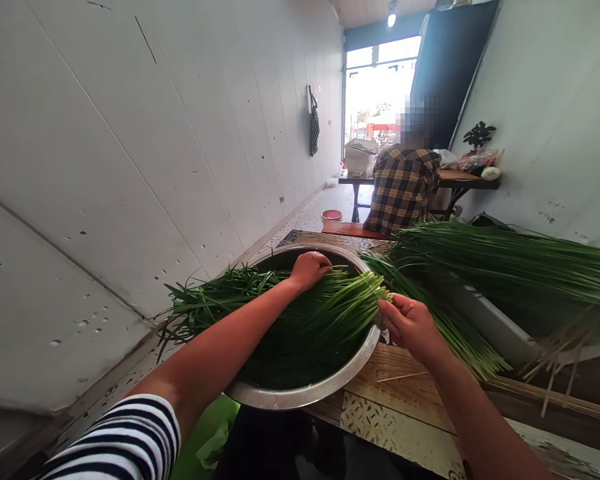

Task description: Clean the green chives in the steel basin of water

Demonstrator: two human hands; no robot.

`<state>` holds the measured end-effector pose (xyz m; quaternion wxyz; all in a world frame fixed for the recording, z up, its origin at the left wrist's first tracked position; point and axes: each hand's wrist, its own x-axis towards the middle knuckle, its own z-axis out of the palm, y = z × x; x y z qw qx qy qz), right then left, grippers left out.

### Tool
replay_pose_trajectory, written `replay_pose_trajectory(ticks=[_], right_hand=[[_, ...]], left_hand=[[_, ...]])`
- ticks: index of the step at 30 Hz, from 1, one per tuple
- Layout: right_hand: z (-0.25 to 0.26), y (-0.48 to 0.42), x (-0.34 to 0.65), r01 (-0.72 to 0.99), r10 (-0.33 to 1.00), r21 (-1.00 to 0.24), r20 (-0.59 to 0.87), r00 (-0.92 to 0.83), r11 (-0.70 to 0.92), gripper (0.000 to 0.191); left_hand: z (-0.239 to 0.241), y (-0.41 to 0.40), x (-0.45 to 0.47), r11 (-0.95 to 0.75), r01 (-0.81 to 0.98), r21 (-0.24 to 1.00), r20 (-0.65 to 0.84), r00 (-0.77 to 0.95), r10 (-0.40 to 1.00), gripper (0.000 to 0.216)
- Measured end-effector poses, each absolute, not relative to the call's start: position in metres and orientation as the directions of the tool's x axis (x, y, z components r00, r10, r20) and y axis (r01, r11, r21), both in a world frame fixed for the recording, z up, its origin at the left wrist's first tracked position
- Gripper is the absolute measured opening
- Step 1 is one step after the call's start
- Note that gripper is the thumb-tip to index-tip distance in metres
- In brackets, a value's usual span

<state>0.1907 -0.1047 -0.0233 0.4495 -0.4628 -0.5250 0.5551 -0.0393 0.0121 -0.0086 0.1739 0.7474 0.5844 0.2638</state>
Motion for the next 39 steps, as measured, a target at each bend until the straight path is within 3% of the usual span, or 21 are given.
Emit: replay_pose_trajectory(ticks=[5,8,23,39], right_hand=[[-0.023,-0.104,0.188,-0.071,0.983,-0.994,-0.069,-0.172,-0.083,0.044],[-0.024,-0.103,0.188,-0.103,0.984,-0.990,-0.083,-0.158,-0.100,0.043],[-0.037,-0.100,0.190,-0.189,0.989,-0.978,-0.063,-0.137,-0.089,0.035],[-0.032,-0.103,0.189,-0.180,0.991,-0.981,-0.055,-0.126,-0.077,0.039]], left_hand=[[0.002,-0.005,-0.018,-0.291,0.480,0.827,0.228,0.187,0.956,0.024],[0.005,-0.016,-0.008,-0.287,0.352,0.891,0.233,0.188,0.954,0.022],[0.001,-0.021,0.000,-0.153,0.200,0.968,0.131,0.120,0.984,0.022],[0.005,-0.025,0.000,-0.135,0.187,0.973,0.114,0.118,0.986,0.020]])
